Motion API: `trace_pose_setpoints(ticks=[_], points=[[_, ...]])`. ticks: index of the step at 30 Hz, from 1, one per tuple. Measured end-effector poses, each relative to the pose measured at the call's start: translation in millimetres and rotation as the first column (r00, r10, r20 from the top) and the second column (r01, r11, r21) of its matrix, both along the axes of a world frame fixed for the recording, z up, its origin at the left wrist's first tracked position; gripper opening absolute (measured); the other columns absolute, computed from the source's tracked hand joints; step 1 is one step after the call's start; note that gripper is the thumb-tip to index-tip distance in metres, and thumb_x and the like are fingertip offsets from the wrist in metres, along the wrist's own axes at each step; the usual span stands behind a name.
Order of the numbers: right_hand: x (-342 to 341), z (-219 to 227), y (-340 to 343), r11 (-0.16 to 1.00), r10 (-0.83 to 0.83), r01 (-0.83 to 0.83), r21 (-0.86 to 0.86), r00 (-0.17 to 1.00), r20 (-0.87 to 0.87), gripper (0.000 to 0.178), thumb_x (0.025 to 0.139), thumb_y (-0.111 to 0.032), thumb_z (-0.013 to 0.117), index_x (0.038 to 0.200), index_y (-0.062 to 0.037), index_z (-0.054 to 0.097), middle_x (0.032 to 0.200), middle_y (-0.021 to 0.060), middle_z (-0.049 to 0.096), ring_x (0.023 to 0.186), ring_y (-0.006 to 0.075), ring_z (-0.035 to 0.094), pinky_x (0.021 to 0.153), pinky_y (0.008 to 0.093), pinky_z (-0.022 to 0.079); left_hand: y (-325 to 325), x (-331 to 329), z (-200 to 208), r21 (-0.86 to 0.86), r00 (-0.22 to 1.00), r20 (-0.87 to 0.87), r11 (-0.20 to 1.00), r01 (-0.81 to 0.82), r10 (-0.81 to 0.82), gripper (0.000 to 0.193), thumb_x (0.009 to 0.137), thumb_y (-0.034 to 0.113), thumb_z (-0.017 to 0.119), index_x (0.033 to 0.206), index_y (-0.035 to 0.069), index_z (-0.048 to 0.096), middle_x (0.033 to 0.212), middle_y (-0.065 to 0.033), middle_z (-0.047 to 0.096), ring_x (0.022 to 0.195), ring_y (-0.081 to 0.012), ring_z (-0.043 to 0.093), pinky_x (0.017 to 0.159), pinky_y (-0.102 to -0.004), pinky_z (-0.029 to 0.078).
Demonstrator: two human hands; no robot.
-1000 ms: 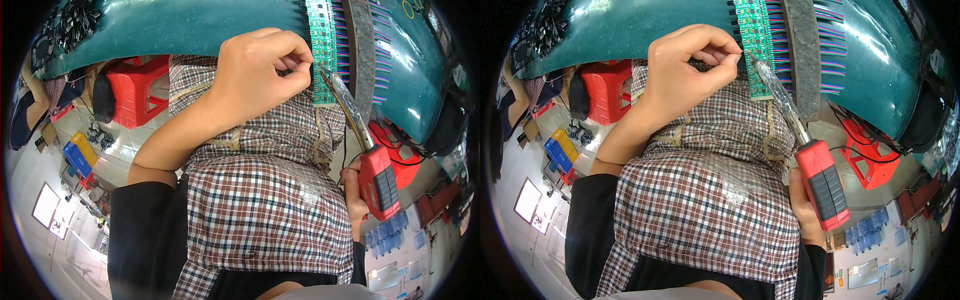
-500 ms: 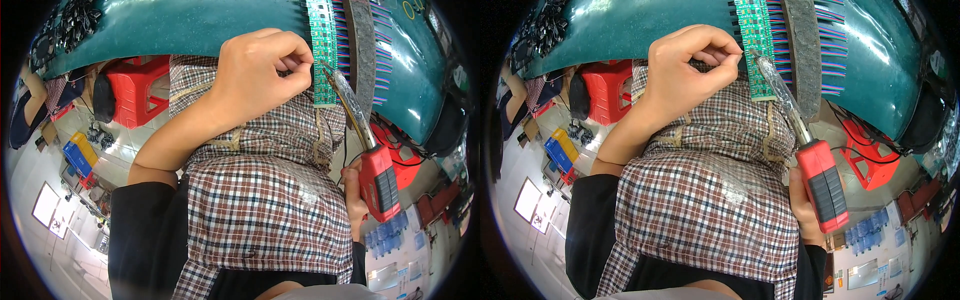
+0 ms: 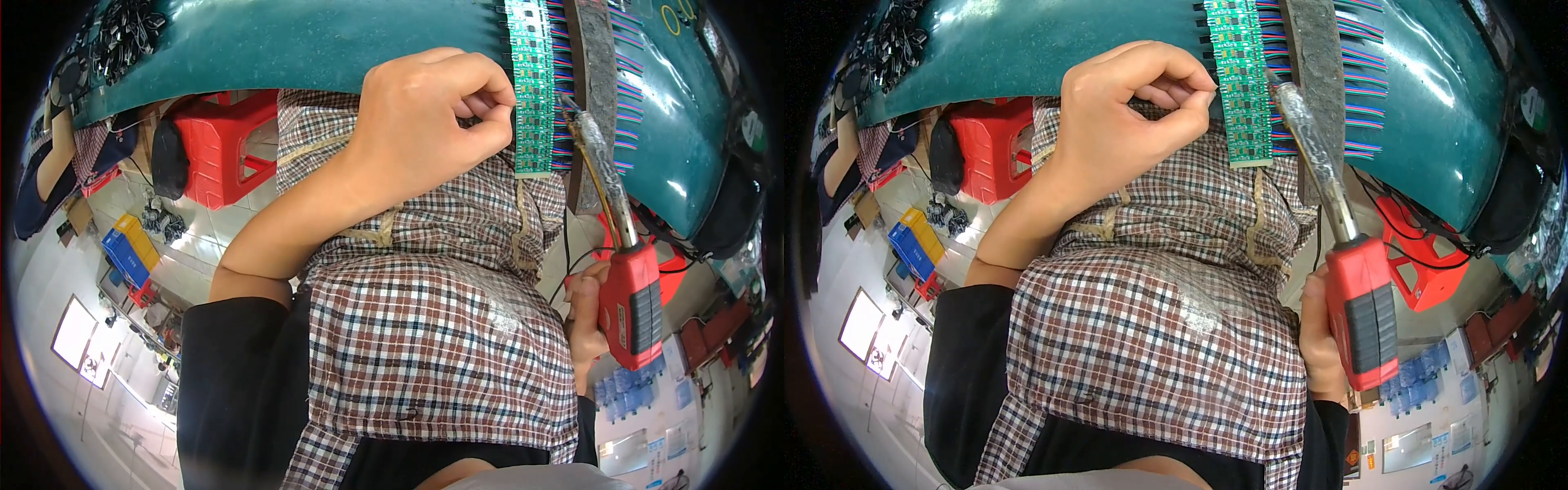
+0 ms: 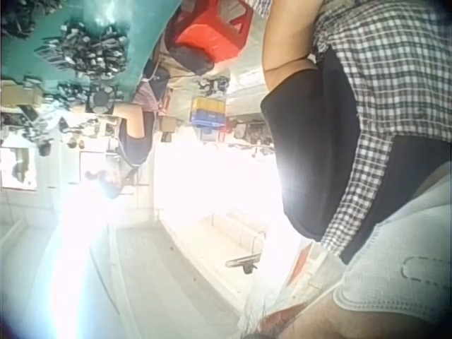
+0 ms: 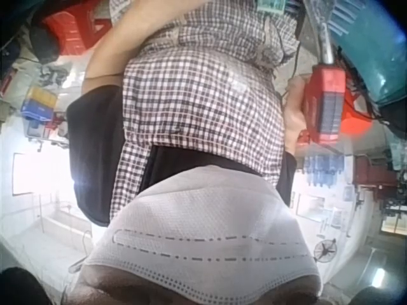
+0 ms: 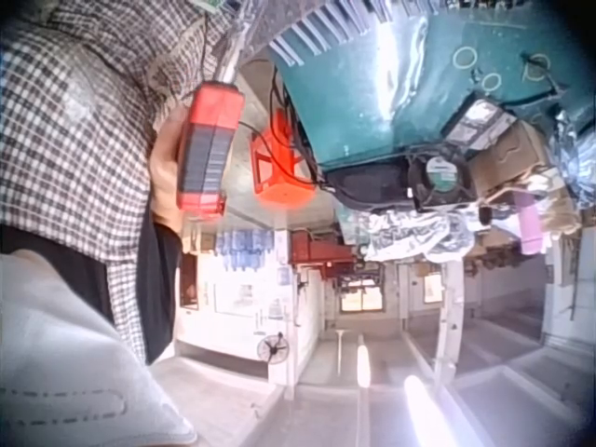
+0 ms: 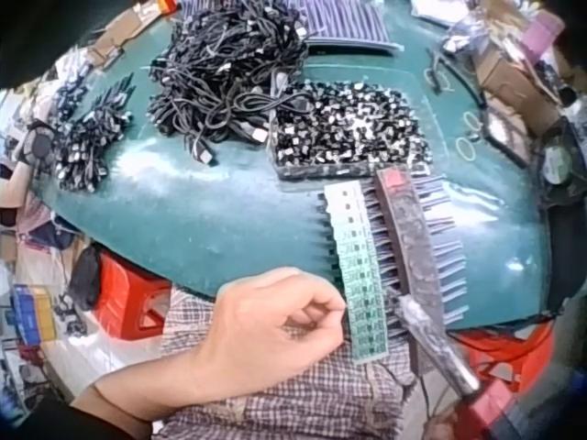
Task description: The person assembles electronic components onto LED strips by soldering them with a soldering iron.
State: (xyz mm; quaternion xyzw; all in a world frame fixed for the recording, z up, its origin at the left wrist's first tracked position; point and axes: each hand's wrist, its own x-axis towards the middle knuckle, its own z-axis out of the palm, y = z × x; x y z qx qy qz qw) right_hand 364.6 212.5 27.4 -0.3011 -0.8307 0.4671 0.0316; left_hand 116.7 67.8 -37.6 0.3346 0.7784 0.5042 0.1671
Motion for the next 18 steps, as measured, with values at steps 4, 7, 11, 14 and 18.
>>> trace_pose_setpoints(ticks=[4, 7, 11, 14, 18], points=[[-4.3, 0.6, -0.2, 0.983, -0.157, 0.149, -0.108, 0.986, -0.064, 0.006, 0.096, 0.001, 0.054, 0.099, 0.0009, 0.049, 0.079, 0.0064, 0.048, 0.056, 0.0099, 0.041, 0.054, 0.0272, 0.039, 1.3, -0.3, 0.8, -0.004, 1.0, 0.002, 1.0, -0.001, 0.001, 0.011, 0.077, -0.003, 0.075, 0.088, 0.001, 0.073, 0.086, -0.0066, 0.073, 0.075, -0.012, 0.073, 0.067, -0.0228, 0.06], [-19.8, -1.8, 1.0, 0.952, -0.303, 0.294, -0.084, 0.945, -0.125, 0.011, 0.097, -0.004, 0.053, 0.104, 0.0037, 0.05, 0.076, 0.0055, 0.047, 0.051, 0.0094, 0.037, 0.051, 0.0264, 0.037, 1.5, -0.5, 2.0, -0.003, 1.0, -0.006, 1.0, 0.0, 0.0, 0.011, 0.077, -0.002, 0.075, 0.088, 0.001, 0.073, 0.085, -0.0065, 0.073, 0.074, -0.0121, 0.073, 0.067, -0.0229, 0.059], [-39.5, -6.0, 31.9, 0.941, -0.329, 0.334, -0.058, 0.859, -0.392, 0.008, 0.097, -0.004, 0.055, 0.099, 0.0038, 0.054, 0.07, 0.0048, 0.047, 0.05, 0.0072, 0.035, 0.05, 0.0249, 0.035, 0.0, -1.4, 3.3, -0.001, 1.0, 0.003, 1.0, -0.01, 0.01, 0.011, 0.077, -0.002, 0.075, 0.088, 0.001, 0.073, 0.085, -0.0065, 0.072, 0.074, -0.0122, 0.073, 0.067, -0.023, 0.059], [-58.0, -2.3, 63.0, 0.895, -0.396, 0.444, -0.049, 0.737, -0.548, 0.008, 0.095, -0.002, 0.059, 0.096, 0.0039, 0.055, 0.07, 0.0074, 0.051, 0.048, 0.0091, 0.036, 0.05, 0.0266, 0.038, -1.2, 1.7, 1.9, -0.002, 1.0, 0.021, 1.0, -0.014, 0.015, 0.011, 0.077, -0.002, 0.074, 0.088, 0.001, 0.072, 0.085, -0.0067, 0.072, 0.075, -0.0125, 0.073, 0.067, -0.0233, 0.059], [-76.8, 16.2, 118.4, 0.874, -0.34, 0.486, 0.009, 0.623, -0.705, 0.01, 0.092, -0.002, 0.066, 0.087, 0.0063, 0.062, 0.071, 0.0123, 0.06, 0.047, 0.0107, 0.038, 0.051, 0.0281, 0.04, 1.6, 1.5, 4.6, 0.012, 0.999, 0.039, 1.0, -0.008, 0.008, 0.011, 0.078, -0.002, 0.075, 0.088, 0.001, 0.072, 0.086, -0.0068, 0.072, 0.075, -0.0126, 0.072, 0.067, -0.0236, 0.059]])
